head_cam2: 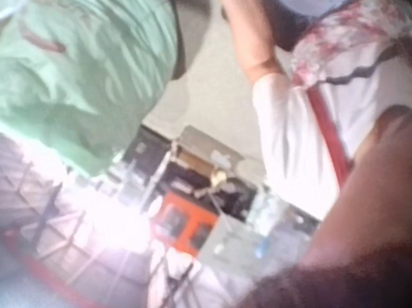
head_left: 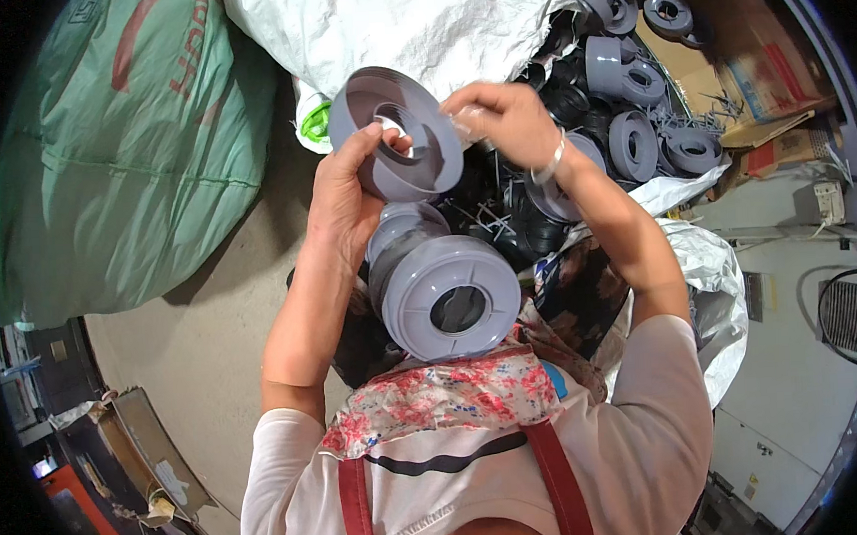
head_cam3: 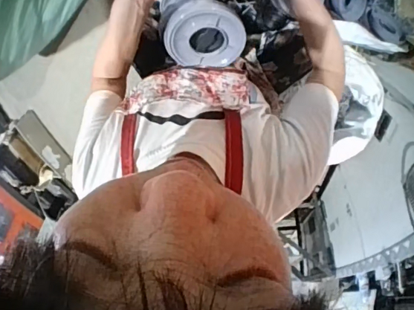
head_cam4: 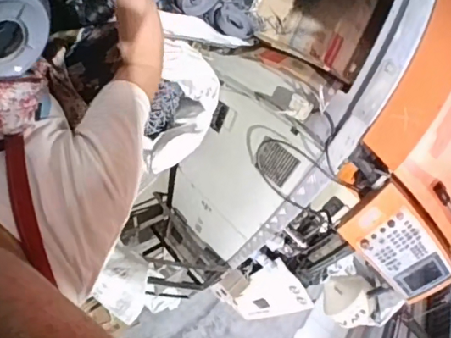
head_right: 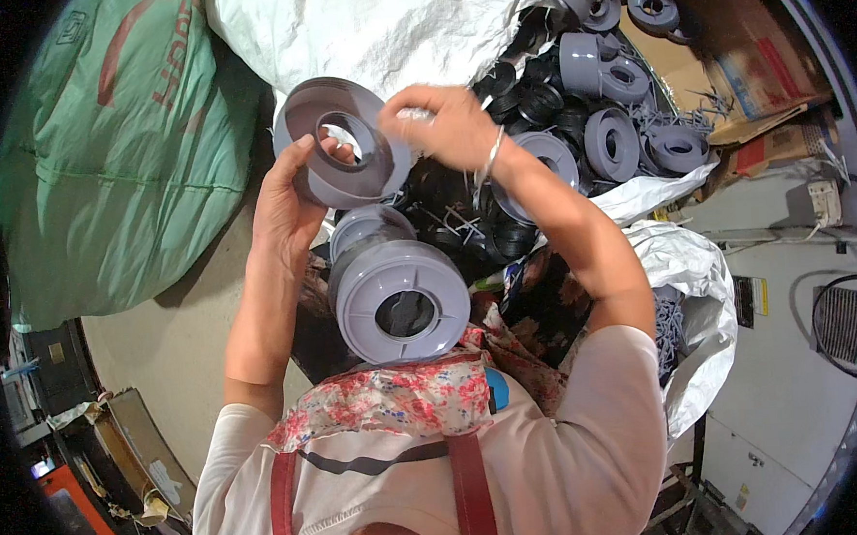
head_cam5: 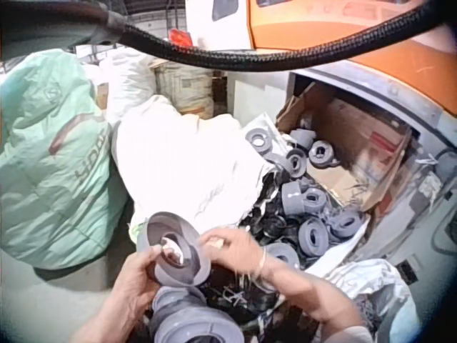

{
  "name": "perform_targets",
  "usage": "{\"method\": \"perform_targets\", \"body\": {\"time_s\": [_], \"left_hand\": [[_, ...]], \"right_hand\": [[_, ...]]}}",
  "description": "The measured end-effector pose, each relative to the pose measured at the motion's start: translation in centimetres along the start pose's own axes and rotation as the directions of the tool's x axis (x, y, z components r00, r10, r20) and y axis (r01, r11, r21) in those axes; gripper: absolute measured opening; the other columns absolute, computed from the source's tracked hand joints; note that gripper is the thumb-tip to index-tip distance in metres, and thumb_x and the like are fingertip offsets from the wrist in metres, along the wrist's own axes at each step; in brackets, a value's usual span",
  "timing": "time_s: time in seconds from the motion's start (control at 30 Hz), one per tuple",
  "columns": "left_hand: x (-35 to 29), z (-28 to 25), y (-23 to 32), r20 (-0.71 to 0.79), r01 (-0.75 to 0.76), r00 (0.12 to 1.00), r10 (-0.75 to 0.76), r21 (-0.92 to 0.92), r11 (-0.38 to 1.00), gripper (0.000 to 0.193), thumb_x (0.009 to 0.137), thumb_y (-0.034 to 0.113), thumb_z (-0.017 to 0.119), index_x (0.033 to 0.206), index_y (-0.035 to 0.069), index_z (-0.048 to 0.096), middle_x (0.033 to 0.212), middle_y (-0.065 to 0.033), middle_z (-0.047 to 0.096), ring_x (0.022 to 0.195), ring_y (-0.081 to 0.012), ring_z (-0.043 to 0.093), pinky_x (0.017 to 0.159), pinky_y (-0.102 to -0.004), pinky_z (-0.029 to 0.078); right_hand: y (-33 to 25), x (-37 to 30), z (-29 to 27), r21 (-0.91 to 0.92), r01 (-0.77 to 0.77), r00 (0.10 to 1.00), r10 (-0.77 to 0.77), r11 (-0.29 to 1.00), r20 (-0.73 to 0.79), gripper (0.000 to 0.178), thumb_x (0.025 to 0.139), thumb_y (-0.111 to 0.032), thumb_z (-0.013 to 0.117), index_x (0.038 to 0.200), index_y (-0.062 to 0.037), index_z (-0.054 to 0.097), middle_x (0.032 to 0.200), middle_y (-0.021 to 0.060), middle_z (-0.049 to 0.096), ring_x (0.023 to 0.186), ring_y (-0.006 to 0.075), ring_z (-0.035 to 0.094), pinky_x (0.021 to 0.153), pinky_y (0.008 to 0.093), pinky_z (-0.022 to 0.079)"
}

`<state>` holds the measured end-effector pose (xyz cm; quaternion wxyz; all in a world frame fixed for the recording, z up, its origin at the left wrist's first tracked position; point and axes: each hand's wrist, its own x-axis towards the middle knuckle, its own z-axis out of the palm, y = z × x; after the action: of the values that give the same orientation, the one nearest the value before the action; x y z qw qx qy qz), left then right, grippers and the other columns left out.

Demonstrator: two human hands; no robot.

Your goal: The person picks up grey plastic wheels from a large sack, inserts black plastic centers into them, and stacks the assembled parts on the floor.

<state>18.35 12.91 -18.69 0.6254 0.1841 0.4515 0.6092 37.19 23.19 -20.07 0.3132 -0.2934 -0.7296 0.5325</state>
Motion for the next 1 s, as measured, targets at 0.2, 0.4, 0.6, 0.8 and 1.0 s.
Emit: {"method": "perform_targets", "body": {"time_s": [0.2,0.4,0.6,0.8,1.0], "left_hand": [[-1.6,-0.4,0.0,0.030,-0.177,0.984,0.176,0.023,0.984,0.028,0.080,0.019,0.060,0.099,-0.001,0.055,0.091,-0.0079,0.060,0.085,-0.0171,0.057,0.078,-0.0329,0.047],[-3.5,-2.2,-0.8,-0.003,-0.210,0.977,0.211,0.101,0.972,0.034,0.080,0.019,0.062,0.106,0.001,0.051,0.092,-0.0055,0.058,0.085,-0.0146,0.055,0.078,-0.0313,0.045],[-4.1,-1.9,-2.3,0.043,-0.235,0.972,0.232,0.128,0.963,0.036,0.081,0.018,0.063,0.109,0.000,0.048,0.094,-0.0056,0.057,0.086,-0.0138,0.055,0.079,-0.0300,0.046],[-5.0,-0.6,-3.6,0.219,-0.141,0.965,0.146,-0.040,0.989,0.038,0.084,0.018,0.059,0.114,-0.002,0.045,0.105,-0.0083,0.056,0.093,-0.0144,0.055,0.083,-0.0297,0.045],[-6.7,-1.5,-3.0,0.277,-0.107,0.957,0.089,0.052,0.993,0.041,0.085,0.019,0.057,0.116,-0.003,0.043,0.109,-0.0088,0.054,0.096,-0.0149,0.054,0.085,-0.0302,0.044]], "right_hand": [[19.6,2.4,-1.0,-0.945,-0.036,0.964,0.260,0.325,0.053,0.022,0.080,-0.009,0.047,0.089,-0.0022,0.066,0.100,0.0148,0.062,0.102,0.0322,0.054,0.089,0.0397,0.042],[17.1,2.1,-0.1,-0.989,0.024,0.903,0.422,0.148,0.085,0.020,0.077,-0.019,0.057,0.090,-0.0061,0.066,0.098,0.0119,0.062,0.099,0.0277,0.055,0.087,0.0359,0.042],[3.1,-2.1,1.1,-0.592,0.075,0.994,-0.108,0.803,-0.021,0.022,0.063,-0.016,0.072,0.080,-0.0041,0.065,0.096,0.0138,0.061,0.100,0.0297,0.052,0.086,0.0329,0.041],[-3.6,-5.3,3.6,-0.369,0.192,0.981,-0.188,0.910,0.045,0.038,0.063,-0.011,0.071,0.097,-0.0019,0.056,0.121,0.0238,0.046,0.116,0.0315,0.043,0.095,0.0342,0.035],[-5.7,-6.0,4.6,-0.714,0.271,0.961,-0.227,0.646,0.160,0.068,0.058,-0.016,0.074,0.115,-0.0001,0.041,0.106,0.0205,0.043,0.102,0.0358,0.043,0.089,0.0377,0.039]]}}
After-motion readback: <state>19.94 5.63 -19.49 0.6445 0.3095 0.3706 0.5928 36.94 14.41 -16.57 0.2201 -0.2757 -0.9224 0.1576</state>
